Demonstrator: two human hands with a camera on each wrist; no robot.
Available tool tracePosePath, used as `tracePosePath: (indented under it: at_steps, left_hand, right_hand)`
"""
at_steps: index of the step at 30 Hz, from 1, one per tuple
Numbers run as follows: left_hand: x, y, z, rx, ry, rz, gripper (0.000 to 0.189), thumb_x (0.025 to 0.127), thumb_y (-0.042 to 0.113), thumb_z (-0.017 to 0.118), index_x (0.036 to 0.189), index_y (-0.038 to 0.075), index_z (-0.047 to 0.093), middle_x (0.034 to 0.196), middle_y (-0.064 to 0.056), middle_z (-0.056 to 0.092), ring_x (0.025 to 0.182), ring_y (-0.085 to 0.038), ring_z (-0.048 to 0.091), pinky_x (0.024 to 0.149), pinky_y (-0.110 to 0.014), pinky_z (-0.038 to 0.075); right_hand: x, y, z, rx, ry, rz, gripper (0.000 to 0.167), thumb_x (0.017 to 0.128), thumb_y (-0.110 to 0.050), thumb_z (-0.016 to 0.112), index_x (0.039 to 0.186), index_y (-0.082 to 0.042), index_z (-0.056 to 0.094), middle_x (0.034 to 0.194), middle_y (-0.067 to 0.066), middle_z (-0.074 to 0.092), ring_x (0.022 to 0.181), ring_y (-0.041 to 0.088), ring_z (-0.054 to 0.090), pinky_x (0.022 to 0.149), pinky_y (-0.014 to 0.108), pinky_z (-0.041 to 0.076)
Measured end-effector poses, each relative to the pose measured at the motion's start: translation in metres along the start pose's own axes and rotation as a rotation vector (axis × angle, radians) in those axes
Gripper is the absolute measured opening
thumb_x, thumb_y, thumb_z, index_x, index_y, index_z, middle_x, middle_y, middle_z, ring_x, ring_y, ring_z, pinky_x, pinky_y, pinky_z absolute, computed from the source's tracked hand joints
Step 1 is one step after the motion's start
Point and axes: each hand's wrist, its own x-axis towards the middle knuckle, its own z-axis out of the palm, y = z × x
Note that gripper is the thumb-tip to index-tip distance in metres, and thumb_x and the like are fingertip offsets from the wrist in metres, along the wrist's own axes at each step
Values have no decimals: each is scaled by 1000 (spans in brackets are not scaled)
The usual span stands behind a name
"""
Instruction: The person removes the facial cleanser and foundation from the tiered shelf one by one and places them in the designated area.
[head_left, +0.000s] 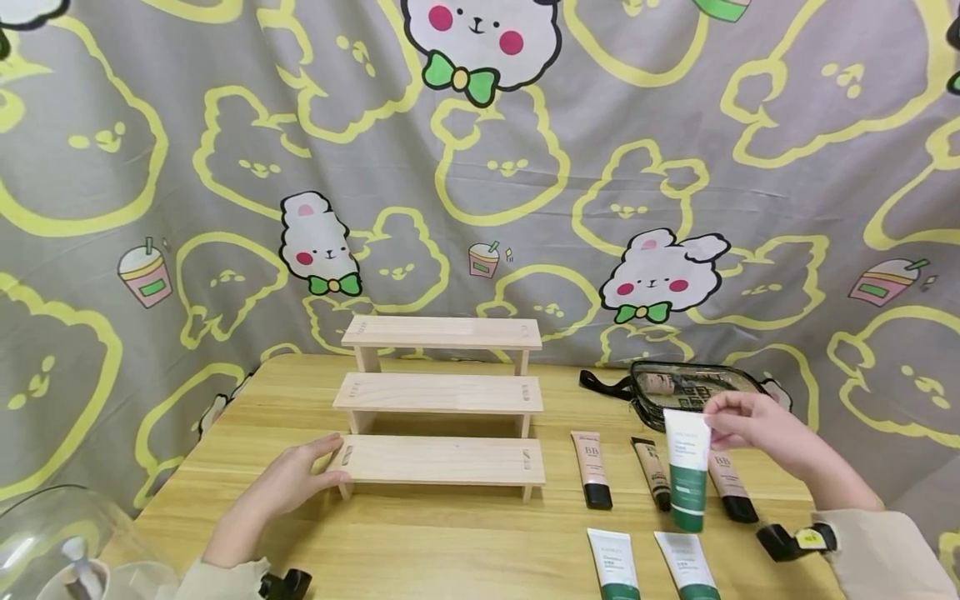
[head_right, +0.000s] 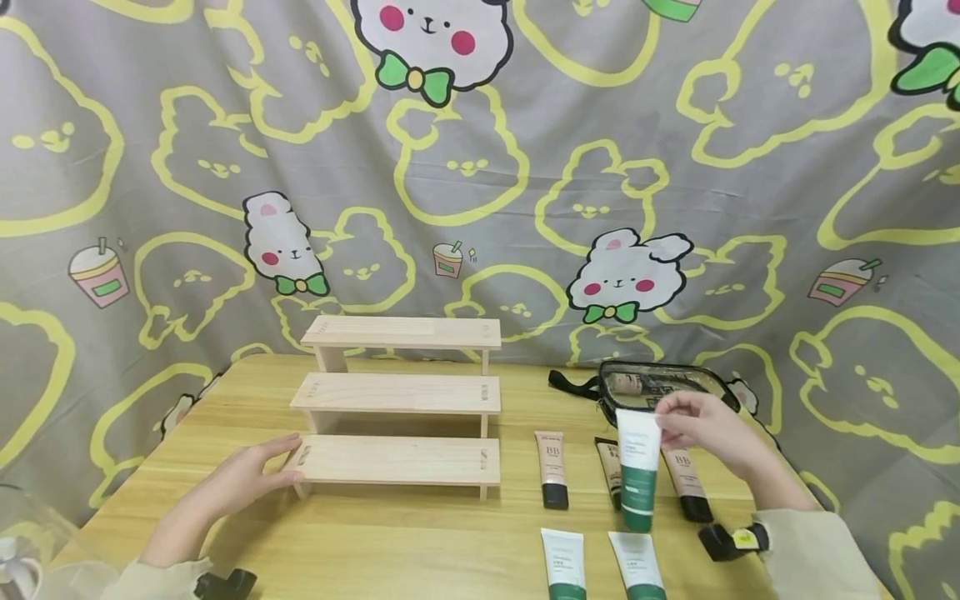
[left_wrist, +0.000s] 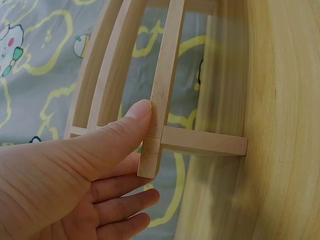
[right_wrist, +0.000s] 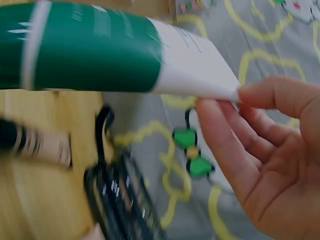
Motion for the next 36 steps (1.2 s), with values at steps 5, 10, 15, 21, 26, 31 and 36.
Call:
tracePosePath:
  at_steps: [5,10,15,21,26,31,36]
  left_hand:
    - [0,0,0,8,8,3,64,81,33,68,125,-10,50,130,-27,45,117,-44,43,96,-55,35]
    - [1,0,-1,7,10,7,64,82,33,68,125,-10,50,130,-27,45,117,-44,43,96,-55,35]
    - [1,1,-1,2,7,13,63,82,32,68,125,-10,49,130,-27,45,117,-44,43,96,-55,35]
    - [2,1,0,5,10,12,63,81,32,68,125,-10,50,130,-27,45,117,-44,43,96,-55,35]
    - [2,0,0,9,8,12,64,81,33,68,125,-10,50,130,-27,45,117,-44,43,96,-55,35]
    - [2,0,0,1,0,1,64,81,33,68,125,-10,50,130,-26,45,117,-44,43,96,-55,35]
    - [1,0,0,-12,-6,-7,64,82,33,67,126,-10,49,131,-26,45,118,-44,42,97,-55,34]
  right_hand:
    - [-18,30,-20,83,-195,12,17,97,-5,42,95,11,47,88,10,56,78,21,62,73,42,54]
    - [-29,52,-33,216,-398,73,18,98,-1,37,97,15,45,84,6,57,77,18,61,72,42,54]
    - [-38,70,-38,333,-542,139,20,97,3,33,98,20,43,82,5,59,75,14,61,71,36,55]
    - [-49,90,-38,440,-594,196,20,96,4,33,98,23,39,83,3,60,75,13,62,68,26,55]
    - [-56,103,-37,473,-593,261,22,95,3,36,98,25,36,82,7,64,75,13,63,65,23,54]
    - [-60,111,-37,490,-594,298,24,95,2,37,99,26,36,82,9,66,75,13,64,64,22,54]
    - [-60,115,-37,488,-602,316,24,95,2,37,100,26,39,82,9,66,74,12,65,64,21,54]
